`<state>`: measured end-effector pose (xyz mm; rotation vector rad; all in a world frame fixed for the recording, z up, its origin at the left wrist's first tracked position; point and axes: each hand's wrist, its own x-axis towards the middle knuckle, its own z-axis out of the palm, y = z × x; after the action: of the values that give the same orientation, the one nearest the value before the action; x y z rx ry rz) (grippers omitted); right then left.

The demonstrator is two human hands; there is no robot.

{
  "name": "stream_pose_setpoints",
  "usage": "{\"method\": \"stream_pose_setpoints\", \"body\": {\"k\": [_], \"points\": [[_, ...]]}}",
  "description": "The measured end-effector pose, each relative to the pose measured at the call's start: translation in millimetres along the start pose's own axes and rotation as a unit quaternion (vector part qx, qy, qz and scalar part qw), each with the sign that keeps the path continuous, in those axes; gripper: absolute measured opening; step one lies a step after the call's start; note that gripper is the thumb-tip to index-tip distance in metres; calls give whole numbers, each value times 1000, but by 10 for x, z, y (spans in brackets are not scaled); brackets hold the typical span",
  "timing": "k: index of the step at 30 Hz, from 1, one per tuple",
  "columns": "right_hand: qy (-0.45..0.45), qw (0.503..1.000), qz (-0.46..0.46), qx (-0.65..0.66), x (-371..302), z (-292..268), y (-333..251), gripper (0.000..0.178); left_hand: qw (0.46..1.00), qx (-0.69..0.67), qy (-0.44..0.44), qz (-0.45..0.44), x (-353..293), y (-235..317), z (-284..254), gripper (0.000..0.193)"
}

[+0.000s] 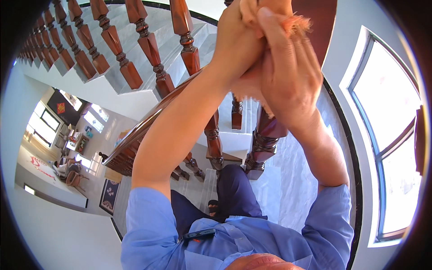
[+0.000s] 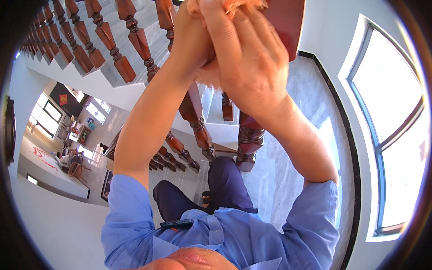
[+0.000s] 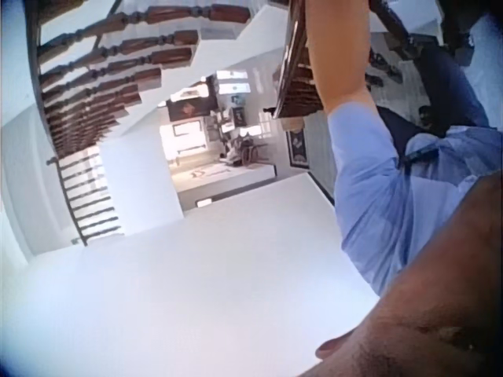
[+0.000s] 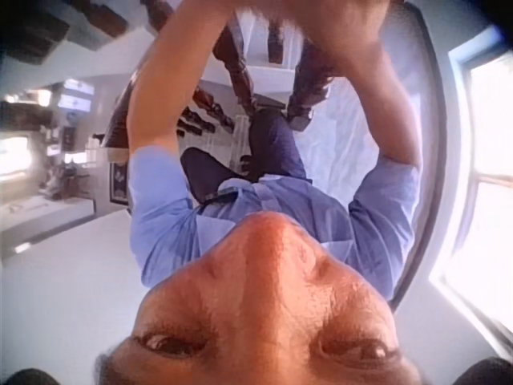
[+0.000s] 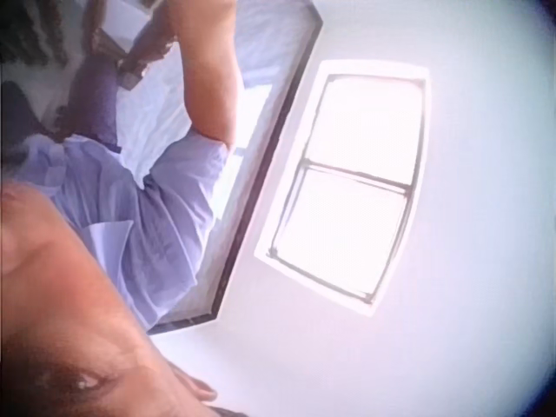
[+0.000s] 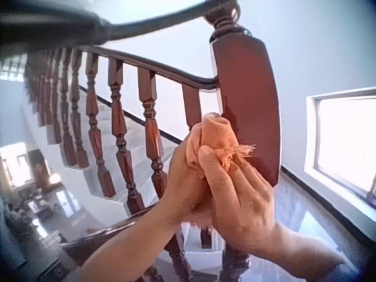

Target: The person sits on a staircase and wipes the wooden handrail and balusters with a peach-colored cloth. They move along the railing, cleaning different sections by wrapping the cloth around the wood and rubbing it.

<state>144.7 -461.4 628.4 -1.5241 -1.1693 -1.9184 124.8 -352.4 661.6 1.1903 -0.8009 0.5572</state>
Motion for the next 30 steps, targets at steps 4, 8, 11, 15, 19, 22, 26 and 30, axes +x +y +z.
{"method": "stream_pose_setpoints", "body": {"k": [4, 8, 11, 15, 19, 22, 26, 30], "points": [[79, 995, 7, 62, 295, -64, 95, 70, 980, 115, -15, 159, 389, -43, 53, 17], [66, 994, -66, -53, 459, -141, 499, 72, 959, 57, -45, 273, 859, 37, 392, 22], [113, 989, -88, -46, 774, -6, 571, 67, 974, 49, -66, 212, 1223, 369, 183, 28], [143, 981, -105, -85, 884, 100, 771, 66, 985, 29, -83, 148, 1326, 356, 163, 24], [89, 988, -90, -86, 400, 64, 705, 60, 963, 189, 0, 193, 692, -18, 253, 24], [89, 981, -124, -120, -124, -8, 865, 56, 929, 286, 57, 228, 236, -242, 294, 25], [12, 1000, -8, -27, -756, -283, 389, 65, 830, 468, 100, 287, -268, -474, 71, 33], [-51, 988, 135, 55, -1489, -587, 53, 75, 818, 485, 70, 301, -1177, -893, 214, 54]]}}
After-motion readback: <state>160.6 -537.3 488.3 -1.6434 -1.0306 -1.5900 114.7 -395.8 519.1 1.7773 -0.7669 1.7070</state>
